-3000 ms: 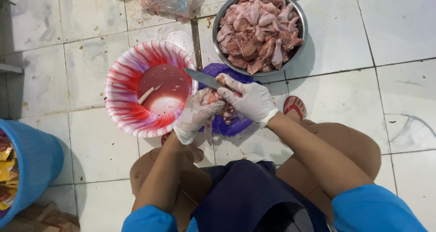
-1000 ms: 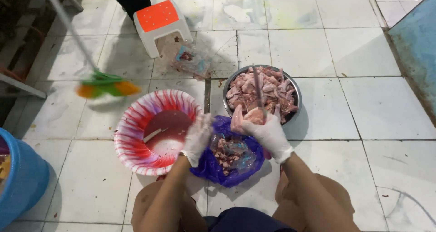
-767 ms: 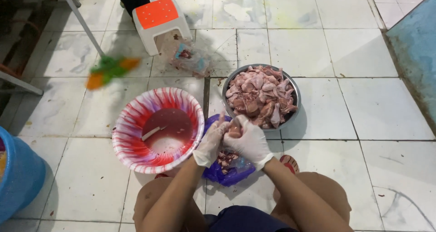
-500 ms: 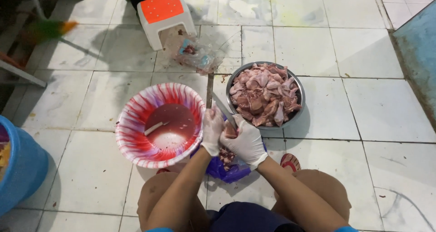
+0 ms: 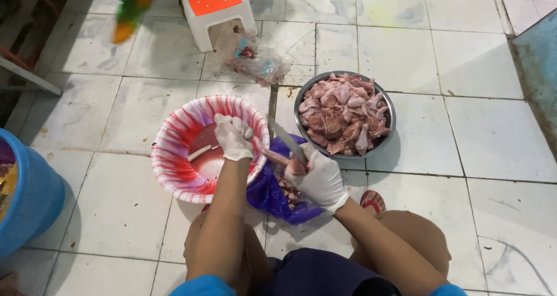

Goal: Cutting and trimming raw chicken pieces using a knife while sitting on the floor

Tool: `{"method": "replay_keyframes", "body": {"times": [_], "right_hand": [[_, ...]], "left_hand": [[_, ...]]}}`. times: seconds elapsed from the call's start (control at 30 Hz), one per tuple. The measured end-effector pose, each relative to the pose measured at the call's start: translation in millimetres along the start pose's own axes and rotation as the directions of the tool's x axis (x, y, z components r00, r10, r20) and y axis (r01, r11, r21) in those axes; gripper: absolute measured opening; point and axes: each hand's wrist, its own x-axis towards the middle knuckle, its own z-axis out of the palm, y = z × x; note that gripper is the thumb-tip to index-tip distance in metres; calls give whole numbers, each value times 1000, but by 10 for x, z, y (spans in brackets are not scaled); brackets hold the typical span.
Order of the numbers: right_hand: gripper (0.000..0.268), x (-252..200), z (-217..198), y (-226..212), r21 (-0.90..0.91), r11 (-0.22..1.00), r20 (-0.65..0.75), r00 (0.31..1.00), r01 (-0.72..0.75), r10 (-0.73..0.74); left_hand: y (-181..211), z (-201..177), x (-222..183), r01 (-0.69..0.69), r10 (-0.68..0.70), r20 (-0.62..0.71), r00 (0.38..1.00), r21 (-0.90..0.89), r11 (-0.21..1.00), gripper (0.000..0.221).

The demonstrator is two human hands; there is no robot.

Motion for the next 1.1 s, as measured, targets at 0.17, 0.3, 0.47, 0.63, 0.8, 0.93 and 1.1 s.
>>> {"method": "replay_keyframes", "body": {"times": [0.17, 0.3, 0.47, 0.63, 0.8, 0.93, 1.1], "right_hand": [[21, 157, -172, -47, -32, 999, -115, 993, 38, -42], [28, 219, -146, 36, -46, 997, -163, 984, 59, -66], [48, 213, -69, 90, 1, 990, -94, 986, 138, -138], [56, 165, -186, -261, 187, 982, 17, 1000, 6, -9], [66, 175, -101, -159, 375, 922, 164, 986, -98, 38], [35, 161, 17, -187, 546, 823, 46, 987, -154, 154], [40, 315, 94, 164, 465, 835, -24, 938, -295, 345]], "left_hand": [[-124, 248, -1124, -32, 32, 178, 984, -3, 999, 26], [-530, 51, -987, 227, -218, 485, 847, 39, 973, 22], [-889, -225, -465, -408, -97, 521, 848, 759, 507, 31], [-595, 3, -658, -447, 181, 413, 892, 755, 480, 48], [-983, -115, -428, -518, 328, 406, 853, 731, 443, 59], [-1104, -137, -472, -703, 292, 822, 488, 569, -427, 49], [-409, 485, -1299, -749, 438, 622, 648, 626, 219, 34]]}}
